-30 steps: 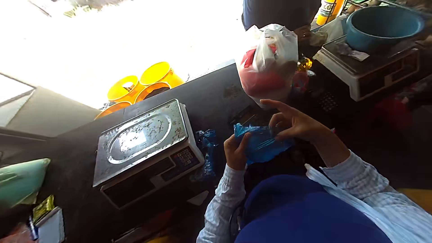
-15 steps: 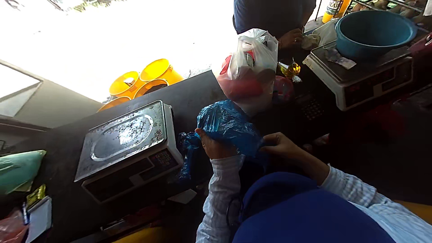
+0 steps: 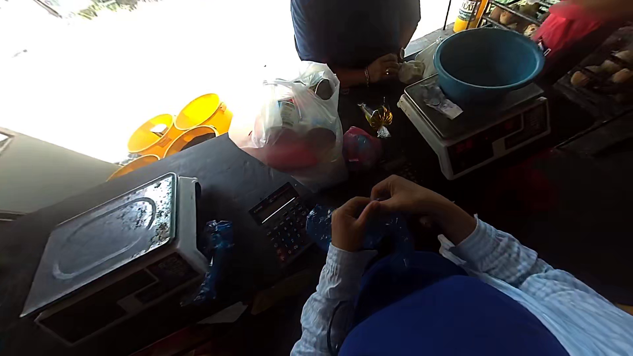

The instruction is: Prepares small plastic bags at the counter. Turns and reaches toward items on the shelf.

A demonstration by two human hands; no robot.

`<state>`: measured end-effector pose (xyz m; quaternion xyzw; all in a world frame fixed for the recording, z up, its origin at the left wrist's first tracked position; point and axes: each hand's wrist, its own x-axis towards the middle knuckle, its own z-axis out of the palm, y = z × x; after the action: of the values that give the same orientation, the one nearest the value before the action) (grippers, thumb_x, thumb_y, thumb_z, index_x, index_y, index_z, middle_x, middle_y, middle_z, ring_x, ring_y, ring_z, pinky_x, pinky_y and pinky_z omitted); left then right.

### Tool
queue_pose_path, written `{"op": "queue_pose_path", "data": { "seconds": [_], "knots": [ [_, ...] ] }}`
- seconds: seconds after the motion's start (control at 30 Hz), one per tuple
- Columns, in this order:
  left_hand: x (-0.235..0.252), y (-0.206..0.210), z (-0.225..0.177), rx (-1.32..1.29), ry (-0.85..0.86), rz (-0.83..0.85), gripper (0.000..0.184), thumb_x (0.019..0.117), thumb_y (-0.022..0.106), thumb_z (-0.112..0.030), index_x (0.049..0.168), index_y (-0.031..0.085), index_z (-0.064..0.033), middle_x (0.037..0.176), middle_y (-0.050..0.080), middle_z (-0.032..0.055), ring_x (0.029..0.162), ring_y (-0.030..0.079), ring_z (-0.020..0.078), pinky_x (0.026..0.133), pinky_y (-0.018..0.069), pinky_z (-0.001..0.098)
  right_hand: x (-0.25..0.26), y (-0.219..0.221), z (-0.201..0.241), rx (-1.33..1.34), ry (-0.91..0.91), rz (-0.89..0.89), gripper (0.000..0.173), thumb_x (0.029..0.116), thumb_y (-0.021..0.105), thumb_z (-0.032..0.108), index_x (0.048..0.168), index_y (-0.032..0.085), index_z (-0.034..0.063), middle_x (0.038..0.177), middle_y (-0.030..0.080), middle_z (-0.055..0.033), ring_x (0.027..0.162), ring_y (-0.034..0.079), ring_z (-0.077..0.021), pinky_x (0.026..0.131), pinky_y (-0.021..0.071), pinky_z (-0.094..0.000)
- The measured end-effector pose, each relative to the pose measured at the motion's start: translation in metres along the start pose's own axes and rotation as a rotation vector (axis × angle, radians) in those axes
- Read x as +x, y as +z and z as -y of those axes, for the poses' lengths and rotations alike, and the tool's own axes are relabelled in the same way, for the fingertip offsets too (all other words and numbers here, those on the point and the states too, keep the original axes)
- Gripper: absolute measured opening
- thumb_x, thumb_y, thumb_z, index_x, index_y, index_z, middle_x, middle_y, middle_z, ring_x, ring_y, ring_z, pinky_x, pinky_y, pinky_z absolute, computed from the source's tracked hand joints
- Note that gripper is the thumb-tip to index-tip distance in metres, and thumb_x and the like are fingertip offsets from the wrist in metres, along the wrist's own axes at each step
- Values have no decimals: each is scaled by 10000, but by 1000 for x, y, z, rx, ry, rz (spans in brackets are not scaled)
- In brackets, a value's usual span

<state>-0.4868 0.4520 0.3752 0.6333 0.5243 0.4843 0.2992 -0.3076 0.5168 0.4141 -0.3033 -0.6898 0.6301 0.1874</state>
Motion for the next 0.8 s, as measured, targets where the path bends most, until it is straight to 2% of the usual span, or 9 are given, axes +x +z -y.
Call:
{"op": "queue_pose_path", "data": {
  "seconds": [0.1,0.27,0.33,0.4,0.47,0.5,0.57,0.67,0.8],
  "knots": [
    [12,6,-6,-159,-41,-165,246,970,624,-101,732,645,-43,620,590,-115,575,549,-79,565,478,130,-26,-34,-13,236,77,42,52,882,685,65,901,669,111,761,682,91,645,624,23,595,526,-165],
    [27,11,-7,-223,-78,-259,259,992,571,-64,744,623,-117,608,578,-162,556,544,-82,552,475,122,-53,-54,-43,564,-97,-142,118,915,644,112,986,738,125,938,758,50,871,711,-47,835,598,-262],
    [31,18,-5,-179,-73,-289,238,996,572,-62,766,624,-96,621,590,-146,568,555,-81,559,482,121,-58,-52,-42,588,-89,-249,144,963,590,60,959,731,90,907,756,31,850,718,-65,840,604,-272],
    [30,21,-2,49,-31,-380,116,977,645,-134,957,673,-23,785,677,-58,727,628,-51,701,529,145,-59,-48,-38,584,-57,-364,165,959,592,-6,887,717,74,841,746,28,796,709,-58,818,600,-258],
    [22,21,-7,325,92,-437,408,944,684,-256,1168,640,82,1091,691,182,1075,641,218,999,483,386,-56,-42,-37,602,-60,-449,176,902,660,-37,781,686,88,768,723,28,742,687,-50,774,586,-239],
    [19,25,-14,405,172,-461,412,922,702,-297,1070,646,84,1033,675,230,1036,633,313,954,473,459,-54,-38,-36,604,-68,-468,196,875,689,-44,744,663,99,743,710,33,721,674,-44,754,579,-232],
    [9,37,-36,427,172,-312,377,886,743,-361,867,691,12,798,683,132,759,667,234,709,554,398,-48,-29,-33,591,-70,-457,206,864,705,-31,739,624,111,730,685,47,701,650,-27,724,563,-216],
    [9,55,-45,64,-81,28,250,925,730,-270,916,723,-20,776,720,11,660,680,61,624,583,253,-38,-18,-33,617,-70,-354,92,947,609,45,871,624,95,777,681,53,723,653,-24,731,565,-220],
    [16,47,-35,-369,-234,33,113,981,621,-51,992,712,14,794,746,0,685,714,61,617,606,236,-31,-17,-32,648,-151,-272,197,1029,489,101,956,671,108,806,694,77,732,647,-9,733,556,-209]
  ]
}}
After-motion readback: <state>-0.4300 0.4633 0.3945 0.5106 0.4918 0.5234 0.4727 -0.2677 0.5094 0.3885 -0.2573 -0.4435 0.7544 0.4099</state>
